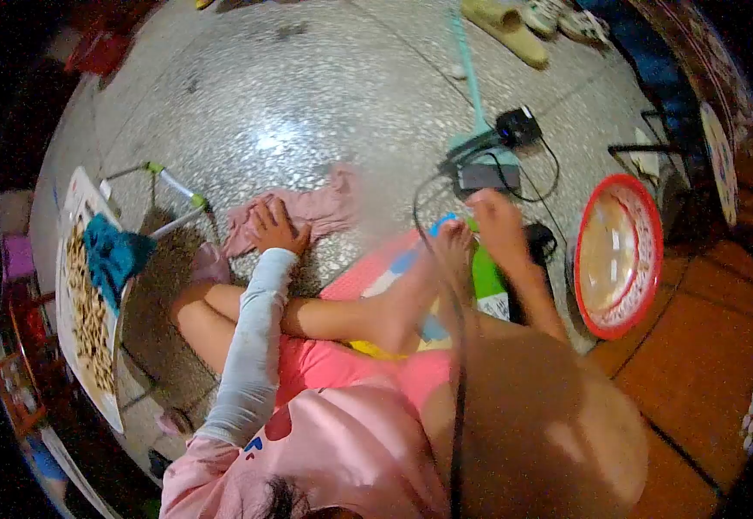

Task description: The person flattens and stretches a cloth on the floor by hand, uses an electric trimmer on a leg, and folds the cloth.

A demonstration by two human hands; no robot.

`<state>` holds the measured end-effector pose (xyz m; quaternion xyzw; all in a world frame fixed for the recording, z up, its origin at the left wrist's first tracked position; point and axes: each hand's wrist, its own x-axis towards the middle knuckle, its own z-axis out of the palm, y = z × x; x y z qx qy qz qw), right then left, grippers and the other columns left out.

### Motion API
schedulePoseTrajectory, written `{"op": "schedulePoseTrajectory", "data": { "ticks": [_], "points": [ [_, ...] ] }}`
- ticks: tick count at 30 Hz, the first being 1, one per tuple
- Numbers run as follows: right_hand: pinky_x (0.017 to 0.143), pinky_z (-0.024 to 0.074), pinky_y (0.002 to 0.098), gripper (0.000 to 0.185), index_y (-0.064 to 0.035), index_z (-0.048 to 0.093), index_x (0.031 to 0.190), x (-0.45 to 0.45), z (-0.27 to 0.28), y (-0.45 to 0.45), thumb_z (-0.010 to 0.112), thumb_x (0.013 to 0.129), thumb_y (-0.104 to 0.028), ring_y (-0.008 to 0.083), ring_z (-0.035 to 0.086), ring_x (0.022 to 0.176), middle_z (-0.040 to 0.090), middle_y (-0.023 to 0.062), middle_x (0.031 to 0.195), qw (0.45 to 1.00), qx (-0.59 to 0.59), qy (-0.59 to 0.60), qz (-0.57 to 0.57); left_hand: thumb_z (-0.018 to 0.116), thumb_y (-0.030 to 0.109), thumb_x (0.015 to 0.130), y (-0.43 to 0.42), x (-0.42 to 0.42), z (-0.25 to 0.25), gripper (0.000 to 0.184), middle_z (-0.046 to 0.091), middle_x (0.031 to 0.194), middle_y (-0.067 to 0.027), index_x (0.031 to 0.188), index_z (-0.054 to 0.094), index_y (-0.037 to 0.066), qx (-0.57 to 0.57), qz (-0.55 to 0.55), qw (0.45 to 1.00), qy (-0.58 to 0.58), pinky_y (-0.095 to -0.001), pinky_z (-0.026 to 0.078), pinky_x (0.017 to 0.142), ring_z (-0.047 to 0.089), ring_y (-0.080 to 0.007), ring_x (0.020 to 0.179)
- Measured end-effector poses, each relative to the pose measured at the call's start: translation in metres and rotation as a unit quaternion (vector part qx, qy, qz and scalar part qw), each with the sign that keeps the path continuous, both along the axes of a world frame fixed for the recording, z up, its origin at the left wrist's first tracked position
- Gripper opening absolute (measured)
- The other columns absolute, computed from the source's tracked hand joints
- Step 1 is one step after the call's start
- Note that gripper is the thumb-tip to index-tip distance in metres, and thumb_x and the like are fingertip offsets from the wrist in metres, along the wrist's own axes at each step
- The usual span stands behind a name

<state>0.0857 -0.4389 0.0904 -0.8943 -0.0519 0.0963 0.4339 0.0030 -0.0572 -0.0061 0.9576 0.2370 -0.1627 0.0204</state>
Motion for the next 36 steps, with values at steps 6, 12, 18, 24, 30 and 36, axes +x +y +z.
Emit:
{"op": "schedulePoseTrajectory", "data": {
  "ticks": [6, 12, 18, 24, 30, 36],
  "points": [
    [0.066, 0.0444, 0.0281, 0.02, -0.0009, 0.06, 0.093, 0.058, 0.202, 0.034, 0.048, 0.096, -0.016, 0.0131, 0.057, 0.074, 0.058, 0.0068, 0.076, 0.98, -0.096, -0.081, 0.157, 0.051, 0.06, 0.082, 0.025, 0.002, 0.018, 0.08, 0.015, 0.155, -0.0138, 0.147, 0.024, 0.023, -0.071, -0.029, 0.996, 0.043, -0.0638, 0.013, 0.107, 0.015, -0.0351, 0.142],
    [0.068, 0.049, 0.0422, 0.012, -0.0013, 0.058, 0.085, 0.065, 0.27, 0.115, 0.055, 0.088, -0.013, 0.035, 0.061, 0.077, 0.061, 0.0168, 0.081, 0.754, -0.375, -0.134, 0.523, 0.061, 0.032, 0.082, 0.116, 0.01, 0.017, 0.05, 0.05, 0.13, -0.0122, 0.128, 0.05, 0.017, -0.172, -0.025, 0.98, -0.096, -0.0483, 0.045, 0.089, 0.059, -0.0328, 0.105],
    [0.067, 0.053, 0.0467, 0.011, -0.0018, 0.064, 0.079, 0.102, 0.147, 0.213, 0.055, 0.077, -0.008, 0.0373, 0.065, 0.08, 0.065, 0.0193, 0.083, 0.696, -0.328, -0.212, 0.602, 0.067, 0.038, 0.08, 0.113, 0.021, 0.023, 0.053, 0.051, 0.122, -0.0129, 0.125, 0.048, 0.018, -0.08, 0.02, 0.997, 0.01, -0.0466, 0.049, 0.085, 0.058, -0.0371, 0.103],
    [0.079, 0.048, 0.0468, 0.028, -0.0059, 0.056, 0.102, 0.11, -0.04, 0.231, 0.061, 0.083, -0.026, 0.0369, 0.06, 0.091, 0.061, 0.0166, 0.095, 0.813, -0.264, -0.001, 0.519, 0.067, 0.024, 0.079, 0.127, 0.026, 0.021, 0.039, 0.052, 0.116, -0.0151, 0.114, 0.051, 0.017, -0.109, 0.03, 0.994, -0.003, -0.047, 0.049, 0.084, 0.06, -0.0406, 0.098],
    [0.078, 0.0481, 0.0438, 0.022, -0.0039, 0.062, 0.084, 0.098, -0.088, 0.225, 0.061, 0.081, -0.026, 0.036, 0.059, 0.087, 0.061, 0.0157, 0.089, 0.828, -0.215, -0.101, 0.508, 0.062, 0.02, 0.083, 0.136, 0.04, 0.022, 0.022, 0.054, 0.107, -0.016, 0.104, 0.057, 0.013, -0.138, 0.005, 0.99, -0.01, -0.0459, 0.049, 0.08, 0.06, -0.037, 0.093],
    [0.075, 0.0495, 0.0406, 0.022, -0.0017, 0.062, 0.084, 0.155, -0.041, 0.231, 0.061, 0.082, -0.023, 0.033, 0.062, 0.081, 0.063, 0.0159, 0.085, 0.907, -0.139, -0.08, 0.39, 0.063, 0.022, 0.085, 0.136, 0.054, 0.042, 0.017, 0.056, 0.099, -0.0132, 0.096, 0.059, 0.01, -0.196, 0.05, 0.939, -0.278, -0.0424, 0.048, 0.075, 0.06, -0.0327, 0.088]
  ]
}}
